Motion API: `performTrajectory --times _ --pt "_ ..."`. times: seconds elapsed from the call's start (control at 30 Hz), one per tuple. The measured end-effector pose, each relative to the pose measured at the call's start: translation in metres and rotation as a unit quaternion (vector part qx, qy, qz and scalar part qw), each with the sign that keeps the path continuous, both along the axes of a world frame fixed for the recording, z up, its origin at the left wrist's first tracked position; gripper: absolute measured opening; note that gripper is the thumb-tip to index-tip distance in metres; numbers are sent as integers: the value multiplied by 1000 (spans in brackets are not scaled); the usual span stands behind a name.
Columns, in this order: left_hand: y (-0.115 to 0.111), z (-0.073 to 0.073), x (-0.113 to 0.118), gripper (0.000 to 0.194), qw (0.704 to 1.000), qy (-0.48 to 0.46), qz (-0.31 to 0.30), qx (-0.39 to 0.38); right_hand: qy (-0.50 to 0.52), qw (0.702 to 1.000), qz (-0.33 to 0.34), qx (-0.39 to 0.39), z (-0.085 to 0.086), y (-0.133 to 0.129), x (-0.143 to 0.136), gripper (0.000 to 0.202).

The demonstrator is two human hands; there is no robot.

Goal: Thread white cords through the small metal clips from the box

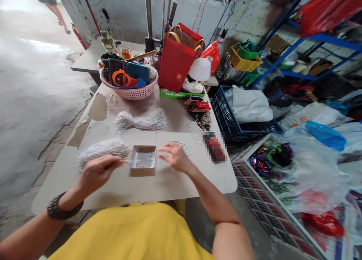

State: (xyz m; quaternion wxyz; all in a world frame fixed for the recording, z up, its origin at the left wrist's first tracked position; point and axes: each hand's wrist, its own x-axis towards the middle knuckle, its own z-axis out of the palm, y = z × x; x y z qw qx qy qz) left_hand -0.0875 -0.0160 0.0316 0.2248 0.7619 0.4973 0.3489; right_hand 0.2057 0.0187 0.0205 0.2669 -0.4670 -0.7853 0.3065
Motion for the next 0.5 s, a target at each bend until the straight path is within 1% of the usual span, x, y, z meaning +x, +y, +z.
performTrajectory --times 0.03,0.07,0.1,0.13,0.17,0.23,0.3,0.37,0.43,0.47,0.5 --pt "2 -1 -8 19 998 36 46 32 -63 995 -70 29 -3 11 12 19" --pt "4 -2 -17 20 991 75 89 59 -128 981 -137 47 -7 21 23 20" --pt "7 -3 -24 23 983 115 122 77 -178 968 -172 49 -10 31 33 19" --pt "9 -5 -30 26 974 153 143 85 -204 960 -187 44 -13 39 40 17" --pt "11 -6 -35 29 967 186 151 90 -212 958 -189 35 -16 45 44 14" --pt "15 -8 -40 33 958 231 139 94 -194 966 -168 13 -21 52 45 6" --pt "18 -9 -38 31 951 255 131 112 -166 974 -153 -1 -24 56 43 9" --pt "17 -8 -31 29 941 271 145 138 -145 978 -152 -10 -25 60 42 14" --pt "14 -6 -17 27 937 282 143 151 -123 980 -158 -19 -20 64 46 13" --pt "13 -5 -7 23 940 283 118 148 -105 981 -162 -26 -16 67 49 13" --pt "12 -5 3 20 945 287 73 137 -73 982 -167 -38 -10 70 52 14"
